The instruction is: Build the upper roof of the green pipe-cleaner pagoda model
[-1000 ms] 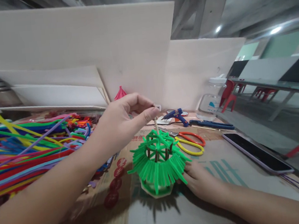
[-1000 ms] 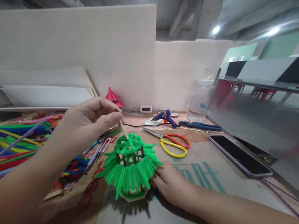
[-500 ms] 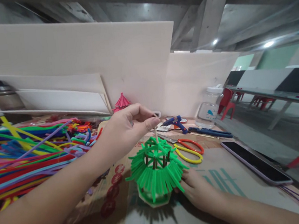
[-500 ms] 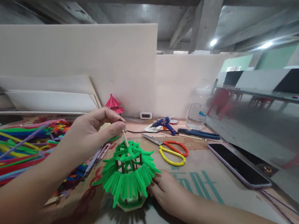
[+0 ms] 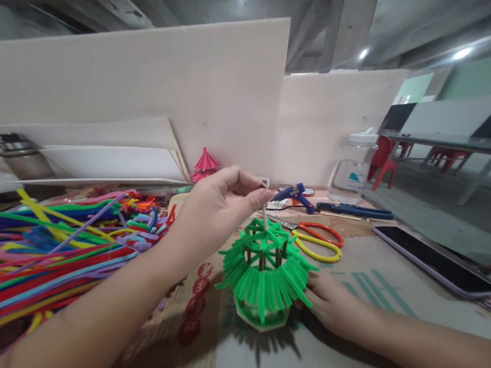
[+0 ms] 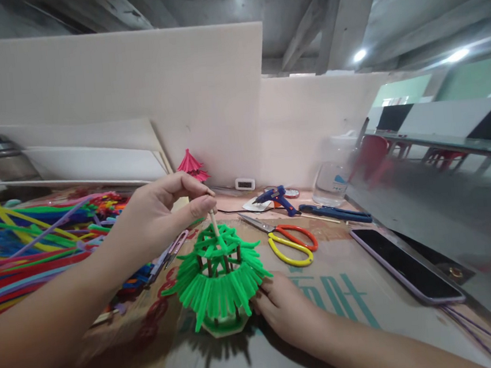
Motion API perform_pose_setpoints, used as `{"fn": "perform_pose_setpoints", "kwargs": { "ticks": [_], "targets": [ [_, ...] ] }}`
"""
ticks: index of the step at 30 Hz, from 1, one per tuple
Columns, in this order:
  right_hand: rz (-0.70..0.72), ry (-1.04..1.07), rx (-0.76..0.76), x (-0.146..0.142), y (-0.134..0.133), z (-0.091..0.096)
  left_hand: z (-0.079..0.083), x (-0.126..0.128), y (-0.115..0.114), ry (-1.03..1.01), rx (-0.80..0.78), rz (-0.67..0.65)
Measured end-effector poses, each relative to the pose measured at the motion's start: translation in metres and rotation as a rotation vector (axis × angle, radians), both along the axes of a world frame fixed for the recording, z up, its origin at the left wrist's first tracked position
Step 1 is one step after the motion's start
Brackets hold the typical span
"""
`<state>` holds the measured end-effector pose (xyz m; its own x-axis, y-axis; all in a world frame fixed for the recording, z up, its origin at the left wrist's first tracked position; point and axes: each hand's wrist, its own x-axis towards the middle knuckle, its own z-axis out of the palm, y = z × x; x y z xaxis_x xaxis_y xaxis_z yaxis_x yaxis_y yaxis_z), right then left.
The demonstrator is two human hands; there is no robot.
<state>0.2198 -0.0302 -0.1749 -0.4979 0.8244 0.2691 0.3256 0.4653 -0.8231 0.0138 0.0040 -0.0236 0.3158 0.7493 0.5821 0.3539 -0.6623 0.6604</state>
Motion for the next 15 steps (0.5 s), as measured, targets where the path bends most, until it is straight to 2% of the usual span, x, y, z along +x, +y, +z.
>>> {"fn": "perform_pose_setpoints", "kwargs": {
  "ticks": [15],
  "targets": [
    [-0.015, -0.017, 0.005, 0.0, 0.0007, -0.0009, -0.0089, -0.0025, 0.0041, 0.068, 0.144, -0.007]
  ]
}}
